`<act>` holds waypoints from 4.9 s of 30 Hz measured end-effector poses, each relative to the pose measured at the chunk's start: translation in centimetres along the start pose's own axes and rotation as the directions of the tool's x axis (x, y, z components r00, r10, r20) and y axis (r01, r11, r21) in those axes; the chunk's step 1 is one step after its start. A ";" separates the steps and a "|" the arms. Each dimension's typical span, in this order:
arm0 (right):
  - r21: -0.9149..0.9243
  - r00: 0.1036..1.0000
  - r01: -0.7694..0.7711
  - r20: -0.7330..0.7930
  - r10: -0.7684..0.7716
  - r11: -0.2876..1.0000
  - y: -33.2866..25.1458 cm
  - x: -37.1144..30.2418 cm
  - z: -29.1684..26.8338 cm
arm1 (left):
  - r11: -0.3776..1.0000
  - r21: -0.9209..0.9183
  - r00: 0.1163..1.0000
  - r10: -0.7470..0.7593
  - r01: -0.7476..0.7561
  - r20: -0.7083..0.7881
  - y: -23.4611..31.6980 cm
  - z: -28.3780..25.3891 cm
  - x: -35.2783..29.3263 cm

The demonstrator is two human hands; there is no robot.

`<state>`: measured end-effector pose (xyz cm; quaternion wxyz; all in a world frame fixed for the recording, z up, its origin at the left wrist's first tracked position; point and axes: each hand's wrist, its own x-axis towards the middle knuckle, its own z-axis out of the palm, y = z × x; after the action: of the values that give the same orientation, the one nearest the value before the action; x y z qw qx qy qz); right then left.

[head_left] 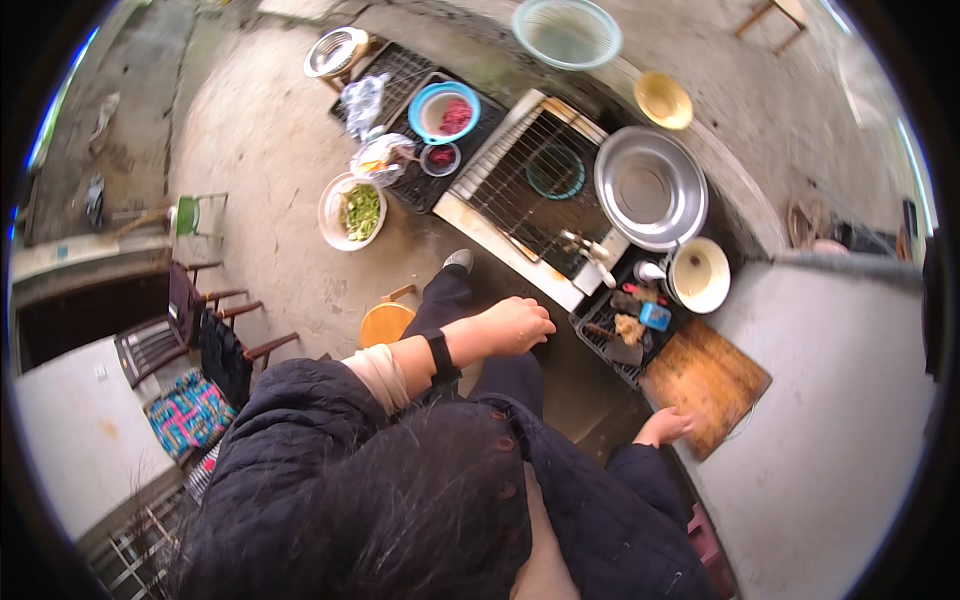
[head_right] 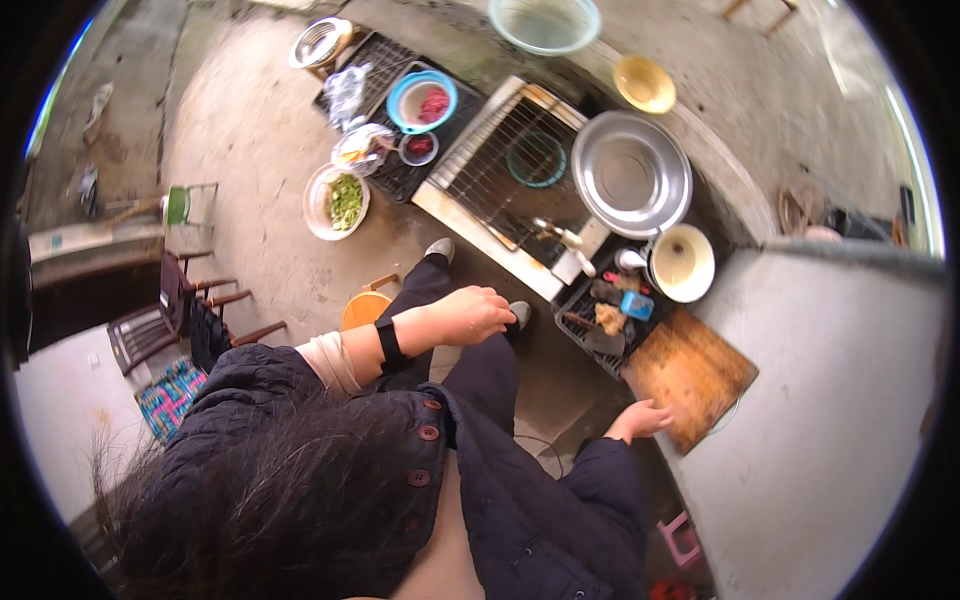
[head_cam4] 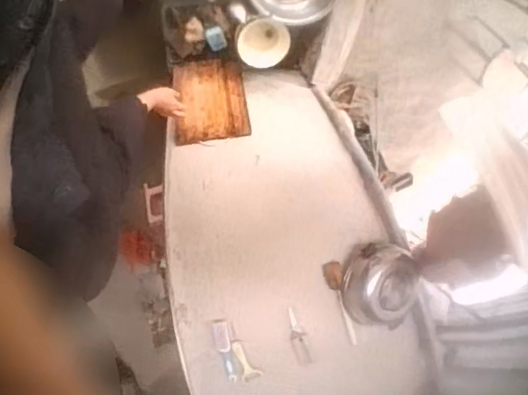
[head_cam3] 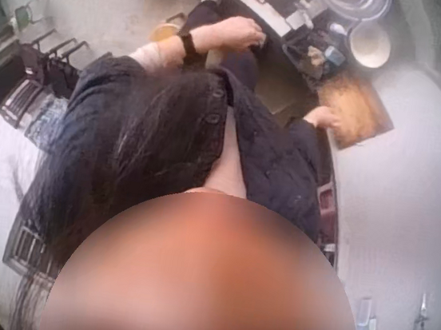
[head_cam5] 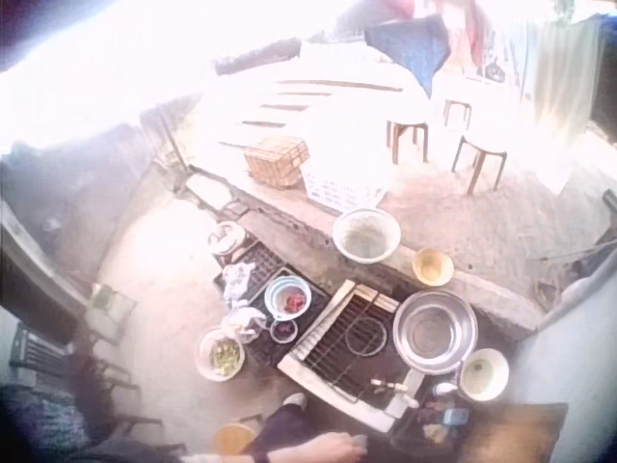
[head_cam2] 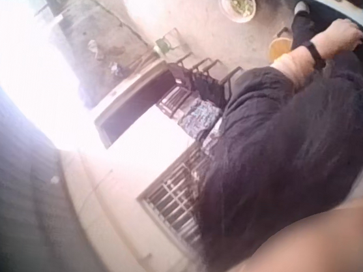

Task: The person washes a colander, then sits on the floor to transfer sliced meat from a cutting board into the colander and a small bowl. They clean the cutting board with a sponge and knife, discard plastic bags, and move the meat containers to the kitchen counter.

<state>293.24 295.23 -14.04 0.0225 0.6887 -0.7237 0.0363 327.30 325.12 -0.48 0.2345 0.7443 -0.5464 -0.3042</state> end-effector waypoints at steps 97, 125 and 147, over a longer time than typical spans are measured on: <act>0.472 0.325 -0.740 0.875 -0.360 0.479 -96.6 -79.8 -6.8 | -0.063 -0.920 0.821 -0.432 0.386 0.374 -95.2 -46.8 -27.5; 0.114 -0.890 -0.142 0.421 -0.177 0.983 -192.3 -148.1 -26.7 | 0.870 -0.474 0.262 -0.493 0.136 -0.830 -143.5 -120.3 -94.4; 0.148 -0.231 -0.829 0.789 -0.570 0.540 -243.5 -167.8 -27.2 | -0.081 -0.582 0.236 -0.952 -0.809 -0.196 -224.2 -183.1 -93.3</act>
<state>544.40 452.71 4.46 -0.8659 0.2180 -0.4118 -0.1821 587.15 483.03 -5.84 0.9065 0.3040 0.2857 -0.0645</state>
